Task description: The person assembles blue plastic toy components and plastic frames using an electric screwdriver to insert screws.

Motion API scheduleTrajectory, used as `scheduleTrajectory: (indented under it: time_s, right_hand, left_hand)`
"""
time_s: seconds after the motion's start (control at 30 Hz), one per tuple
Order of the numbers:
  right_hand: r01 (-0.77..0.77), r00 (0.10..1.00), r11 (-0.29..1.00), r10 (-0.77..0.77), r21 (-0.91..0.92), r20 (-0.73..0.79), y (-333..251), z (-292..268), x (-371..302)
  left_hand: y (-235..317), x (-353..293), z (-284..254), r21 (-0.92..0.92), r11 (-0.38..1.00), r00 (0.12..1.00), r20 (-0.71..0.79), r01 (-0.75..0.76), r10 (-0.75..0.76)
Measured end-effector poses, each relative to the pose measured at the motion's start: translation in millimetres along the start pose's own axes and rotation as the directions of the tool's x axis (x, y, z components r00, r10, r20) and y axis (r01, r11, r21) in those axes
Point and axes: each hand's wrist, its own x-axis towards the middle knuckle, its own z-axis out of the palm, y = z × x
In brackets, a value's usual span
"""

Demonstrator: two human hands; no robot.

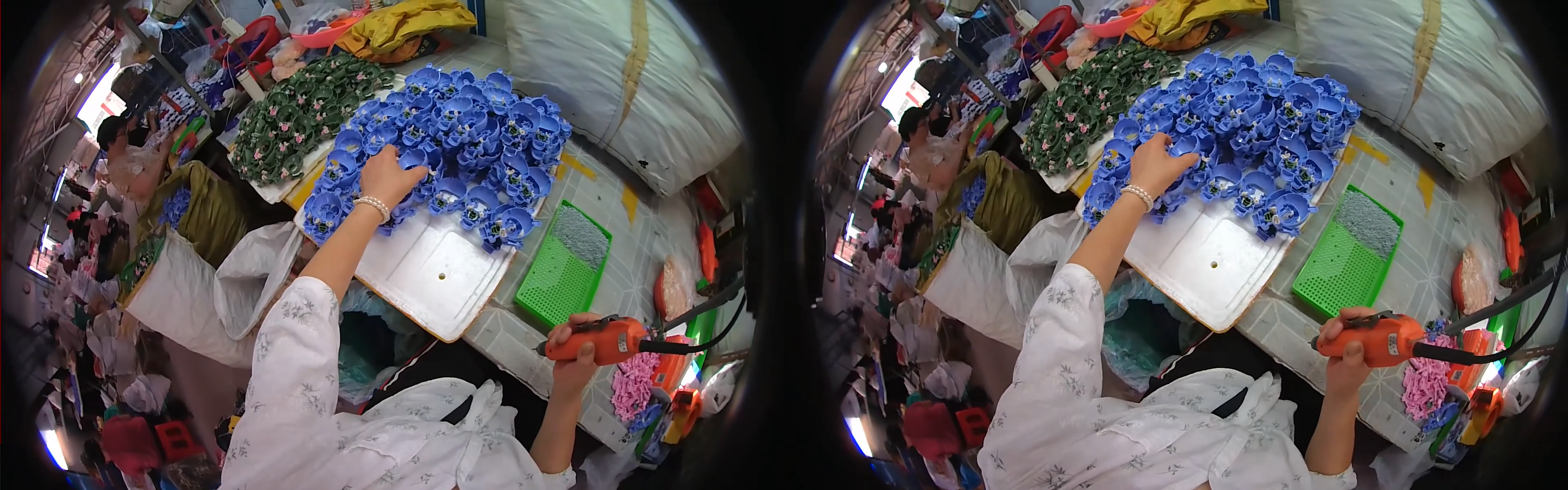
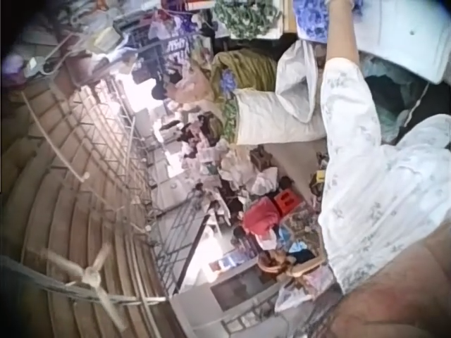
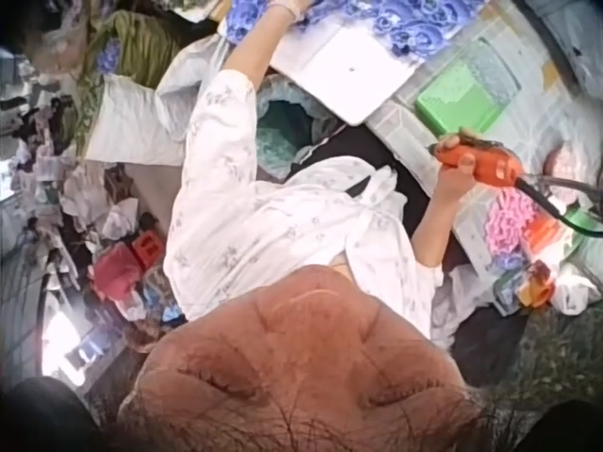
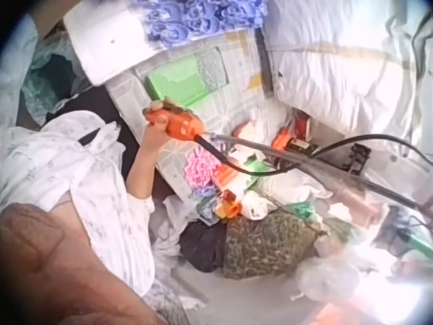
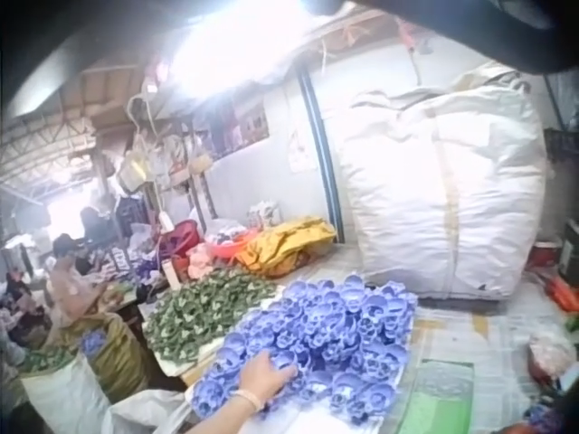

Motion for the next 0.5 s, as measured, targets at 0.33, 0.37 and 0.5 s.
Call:
scheduleTrajectory:
  time_s: [0.33, 0.37, 0.5]
  right_hand:
    - [-0.009, 1.0, 1.0, 0.009, -0.016, -0.029, -0.5, 0.4, 0.0]
    - [-0.012, 0.999, 1.0, 0.012, -0.017, -0.031, -0.6, 0.5, -0.5]
    - [-0.006, 1.0, 0.999, 0.005, -0.033, -0.021, -0.8, -0.6, 0.1]
  left_hand:
    - [-3.3, 10.7, -22.3, -0.35, 0.908, 0.97, 0.15, 0.232, -0.19]
    - [0.2, 6.7, -27.7, -0.349, 0.908, 0.97, 0.153, 0.234, -0.191]
    - [6.7, -17.4, -39.7, -0.78, 0.433, 0.879, 0.473, 0.453, -0.067]
